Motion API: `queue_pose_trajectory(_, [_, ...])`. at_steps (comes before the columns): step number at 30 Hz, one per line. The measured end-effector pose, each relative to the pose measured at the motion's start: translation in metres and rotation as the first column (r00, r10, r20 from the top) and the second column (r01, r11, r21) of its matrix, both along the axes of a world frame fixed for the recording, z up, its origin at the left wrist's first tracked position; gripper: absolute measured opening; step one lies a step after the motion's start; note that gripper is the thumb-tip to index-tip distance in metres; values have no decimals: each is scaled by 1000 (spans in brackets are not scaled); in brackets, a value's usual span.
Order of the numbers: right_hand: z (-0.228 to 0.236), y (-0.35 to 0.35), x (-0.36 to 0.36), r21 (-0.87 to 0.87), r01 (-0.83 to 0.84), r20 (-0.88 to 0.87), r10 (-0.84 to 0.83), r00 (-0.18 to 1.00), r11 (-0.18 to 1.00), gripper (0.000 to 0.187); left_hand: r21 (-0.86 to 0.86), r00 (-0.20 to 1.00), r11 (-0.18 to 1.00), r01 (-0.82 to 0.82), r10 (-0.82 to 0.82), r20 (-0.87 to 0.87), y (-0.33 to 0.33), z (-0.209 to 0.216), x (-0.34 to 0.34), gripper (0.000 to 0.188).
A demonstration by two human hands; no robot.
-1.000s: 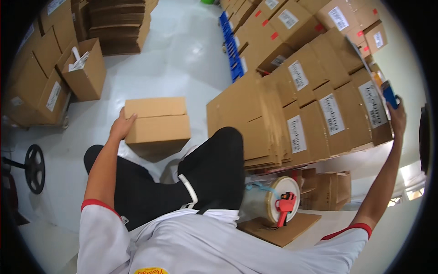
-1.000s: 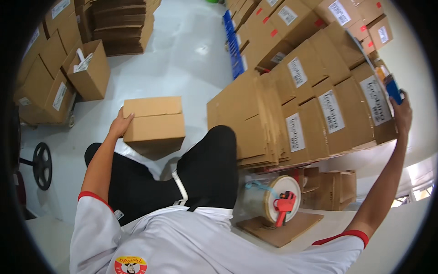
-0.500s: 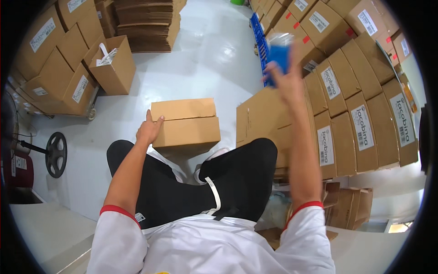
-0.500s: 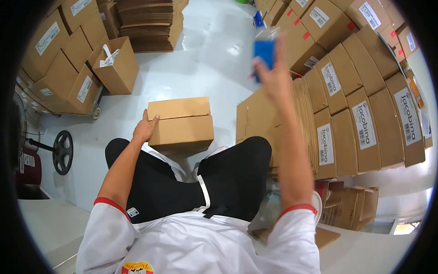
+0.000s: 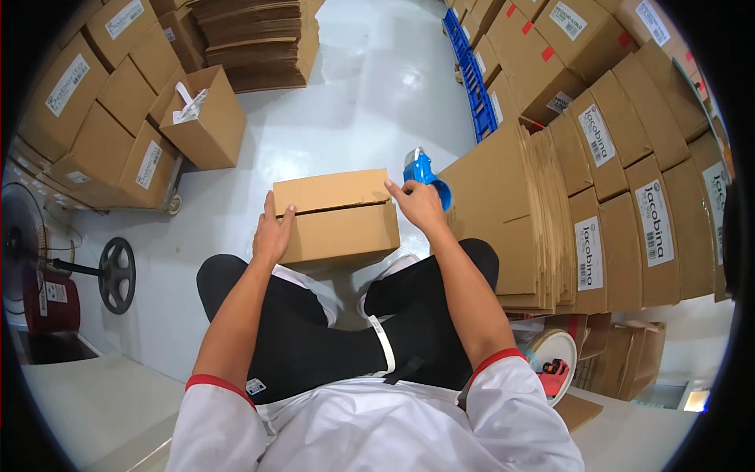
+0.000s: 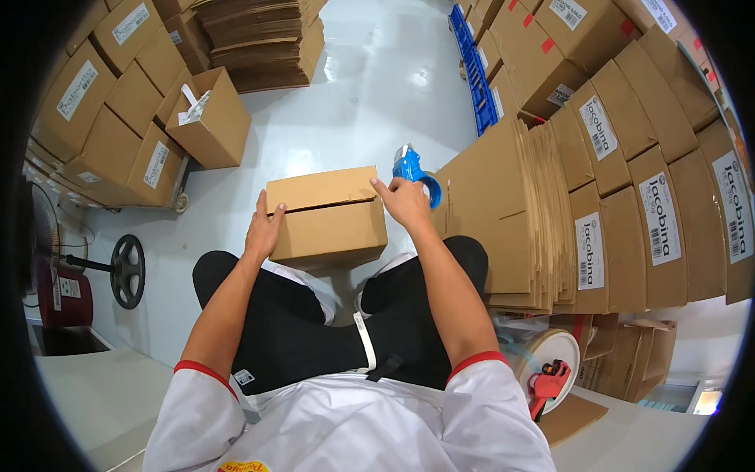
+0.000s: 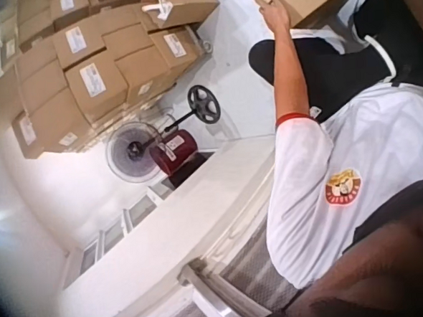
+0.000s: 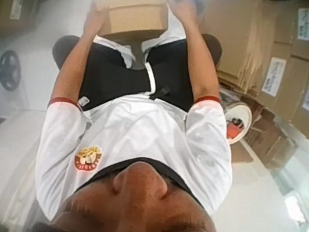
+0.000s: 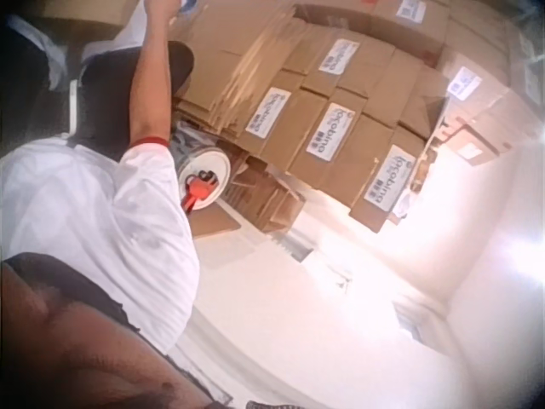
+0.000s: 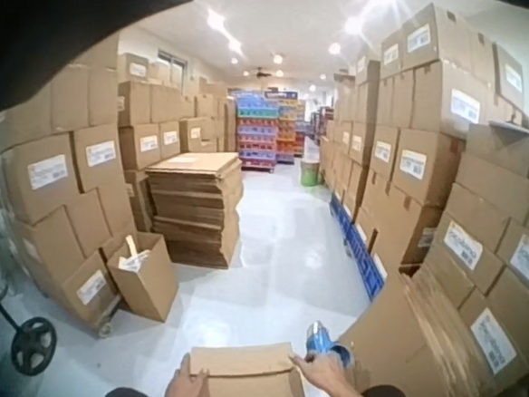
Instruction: The person assembles cardboard boxes by hand, folding the flaps together and then sealing the bottom seams using a tape dispenser.
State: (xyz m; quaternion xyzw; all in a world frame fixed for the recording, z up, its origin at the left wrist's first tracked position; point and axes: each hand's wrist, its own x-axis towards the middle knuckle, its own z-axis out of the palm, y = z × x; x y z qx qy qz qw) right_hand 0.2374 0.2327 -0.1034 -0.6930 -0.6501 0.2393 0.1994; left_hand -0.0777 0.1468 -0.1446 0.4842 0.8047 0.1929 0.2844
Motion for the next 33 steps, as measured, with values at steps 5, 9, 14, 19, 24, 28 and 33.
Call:
queue_pose_trajectory(5, [-28, 6, 6, -114, -96, -106, 83, 991, 989, 52, 90, 998, 996, 29, -33, 50, 3, -13, -3, 81])
queue_pose_trajectory(9, [-58, 21, 15, -143, -93, -224, 59, 973, 985, 44, 129, 996, 989, 67, -74, 51, 6, -16, 0, 81])
queue_pose_trajectory(14, [-52, 18, 10, -312, -88, -337, -24, 941, 946, 33, 94, 998, 994, 50, -53, 31, 2, -14, -3, 81])
queue_pose_trajectory(19, [-49, 18, 13, -288, -80, -411, -48, 910, 954, 22, 98, 995, 992, 74, -80, 53, 2, -11, -1, 80])
queue_pose_trajectory(24, [-47, 19, 15, -339, -97, -403, -51, 914, 936, 17, 109, 997, 993, 50, -56, 53, 4, -21, -2, 81])
queue_pose_trajectory(28, [-57, 19, 18, -332, -129, -479, -49, 877, 935, 17, 146, 992, 988, 44, -61, 114, 4, -30, -4, 84])
queue_pose_trajectory(33, [-78, 10, 21, -202, -69, -347, -5, 938, 977, 37, 187, 926, 982, -1, -70, 372, 7, -32, 6, 88])
